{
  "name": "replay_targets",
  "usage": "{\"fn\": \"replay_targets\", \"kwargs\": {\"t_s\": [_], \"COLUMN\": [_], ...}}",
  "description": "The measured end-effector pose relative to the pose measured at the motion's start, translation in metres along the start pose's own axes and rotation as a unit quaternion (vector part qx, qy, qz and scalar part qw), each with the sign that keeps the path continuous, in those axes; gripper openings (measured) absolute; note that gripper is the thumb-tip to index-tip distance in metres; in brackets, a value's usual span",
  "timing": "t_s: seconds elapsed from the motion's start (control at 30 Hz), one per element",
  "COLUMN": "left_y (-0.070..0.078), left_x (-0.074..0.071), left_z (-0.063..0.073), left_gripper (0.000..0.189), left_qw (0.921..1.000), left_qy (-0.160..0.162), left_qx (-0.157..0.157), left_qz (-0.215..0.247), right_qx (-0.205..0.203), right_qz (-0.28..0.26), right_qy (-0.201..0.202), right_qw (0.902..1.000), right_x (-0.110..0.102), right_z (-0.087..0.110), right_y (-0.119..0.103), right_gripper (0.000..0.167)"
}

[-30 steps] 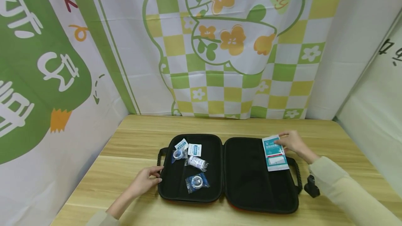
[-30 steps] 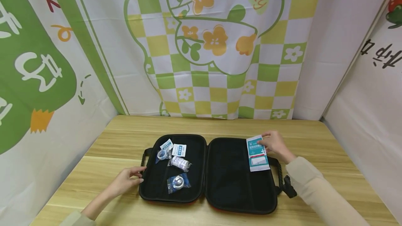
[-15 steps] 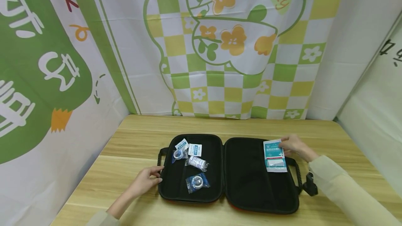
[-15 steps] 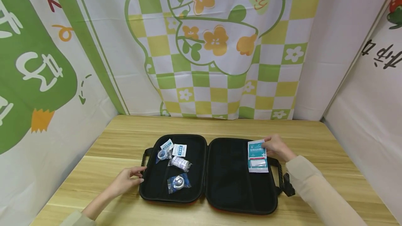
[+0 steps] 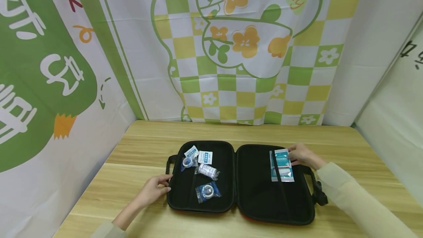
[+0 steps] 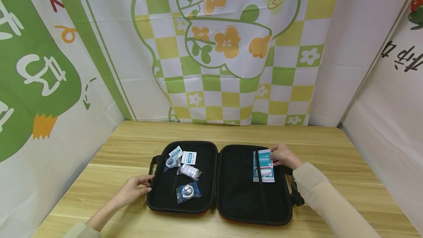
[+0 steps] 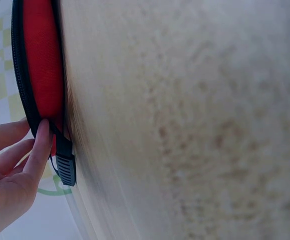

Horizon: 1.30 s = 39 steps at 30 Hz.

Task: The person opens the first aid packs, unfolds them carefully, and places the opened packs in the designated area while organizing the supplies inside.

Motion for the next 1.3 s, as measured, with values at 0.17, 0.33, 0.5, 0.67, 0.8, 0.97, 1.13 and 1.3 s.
{"fn": "replay_targets", "kwargs": {"t_s": [0.17, 0.33, 0.5, 0.67, 0.8, 0.97, 1.13, 1.3], "left_y": [0.0, 0.0, 0.002, 0.002, 0.002, 0.002, 0.003, 0.003], "left_x": [0.0, 0.0, -0.002, -0.002, -0.002, -0.002, -0.002, -0.002], "left_z": [0.0, 0.0, 0.002, 0.002, 0.001, 0.001, 0.001, 0.001], "left_gripper": [0.039, 0.04, 0.04, 0.041, 0.041, 0.04, 0.04, 0.04], "left_qw": [1.0, 1.0, 0.9999, 0.9999, 1.0, 1.0, 1.0, 1.0], "left_qy": [0.001, -0.002, -0.006, -0.008, -0.005, -0.003, -0.003, -0.004], "left_qx": [-0.005, -0.007, -0.002, -0.003, 0.0, 0.005, 0.006, 0.008], "left_qz": [0.0, 0.006, 0.012, 0.015, 0.008, 0.001, -0.002, -0.004], "right_qx": [-0.005, 0.007, -0.001, -0.007, -0.002, 0.004, 0.011, 0.033], "right_qz": [0.016, 0.008, -0.007, -0.02, -0.009, -0.022, -0.035, -0.059], "right_qy": [0.005, 0.01, 0.007, 0.007, 0.018, 0.028, 0.032, 0.035], "right_qw": [0.9998, 0.9999, 0.9999, 0.9998, 0.9998, 0.9994, 0.9988, 0.9971], "right_x": [0.007, 0.013, 0.018, 0.025, 0.029, 0.032, 0.033, 0.032], "right_z": [-0.003, -0.007, -0.009, -0.01, -0.011, -0.013, -0.015, -0.016], "right_y": [0.003, 0.007, 0.008, 0.004, 0.001, 0.0, 0.004, 0.004], "right_gripper": [0.033, 0.033, 0.03, 0.03, 0.029, 0.028, 0.03, 0.034]}}
Point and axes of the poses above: each hand's wrist, its own z-axis away from the middle knuckle, its own x-axis out of the palm, y = z × x, the point moved 1 cm from there along -z, towards the middle knuckle, and after that the axes turned 12 degrees about -x, right-handed, at the moved point
